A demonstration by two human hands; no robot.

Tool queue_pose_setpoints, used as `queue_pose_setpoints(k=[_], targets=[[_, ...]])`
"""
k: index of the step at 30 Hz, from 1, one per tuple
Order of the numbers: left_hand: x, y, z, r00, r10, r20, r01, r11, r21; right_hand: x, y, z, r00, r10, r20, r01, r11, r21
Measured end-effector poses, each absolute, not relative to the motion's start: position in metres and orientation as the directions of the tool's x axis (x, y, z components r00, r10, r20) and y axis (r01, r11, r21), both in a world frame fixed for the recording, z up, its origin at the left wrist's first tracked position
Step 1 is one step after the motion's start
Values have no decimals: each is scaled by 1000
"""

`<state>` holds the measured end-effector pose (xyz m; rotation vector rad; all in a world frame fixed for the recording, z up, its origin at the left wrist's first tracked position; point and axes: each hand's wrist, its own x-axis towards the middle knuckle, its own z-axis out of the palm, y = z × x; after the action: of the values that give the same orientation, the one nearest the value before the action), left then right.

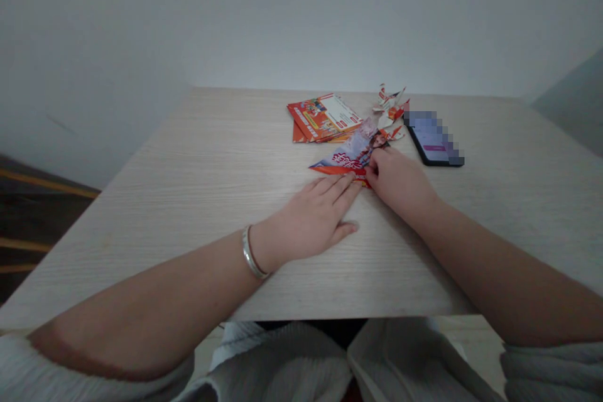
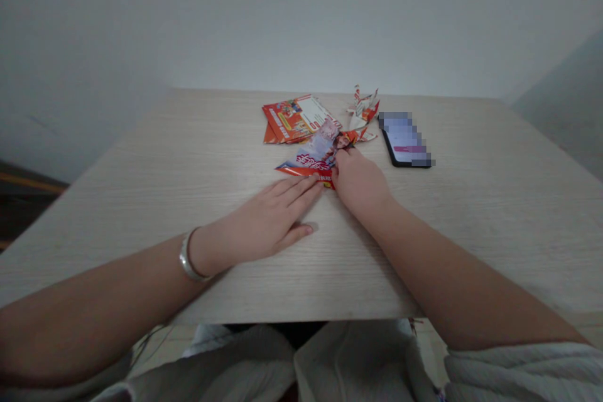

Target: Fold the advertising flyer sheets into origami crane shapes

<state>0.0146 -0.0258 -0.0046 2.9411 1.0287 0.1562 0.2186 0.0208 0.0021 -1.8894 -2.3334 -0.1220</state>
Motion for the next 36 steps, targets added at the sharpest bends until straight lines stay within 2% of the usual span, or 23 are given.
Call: queue_pose_setpoints(k=[4,14,21,25,32,36], targets=[[15,-25,-7,759,641,111,638,-767,69,218,19,1,-225,957,183,970,238,-53],[8,-26,-15,767,640,44,634,-767,98,218,18,-4,-213,953,215,972,229,-48],[6,-25,-16,748,661,59,655,-750,94,217,13,-1,-188,962,197,970,214,-116],[5,-28,-15,726,684,78,679,-730,80,218,11,-2,-152,966,208,961,193,-198],[7,-33,-5,724,684,90,686,-727,7,222,23,-11,-65,988,137,885,121,-450],[7,-32,-9,740,664,107,668,-744,3,222,25,-13,-97,985,140,864,153,-480]])
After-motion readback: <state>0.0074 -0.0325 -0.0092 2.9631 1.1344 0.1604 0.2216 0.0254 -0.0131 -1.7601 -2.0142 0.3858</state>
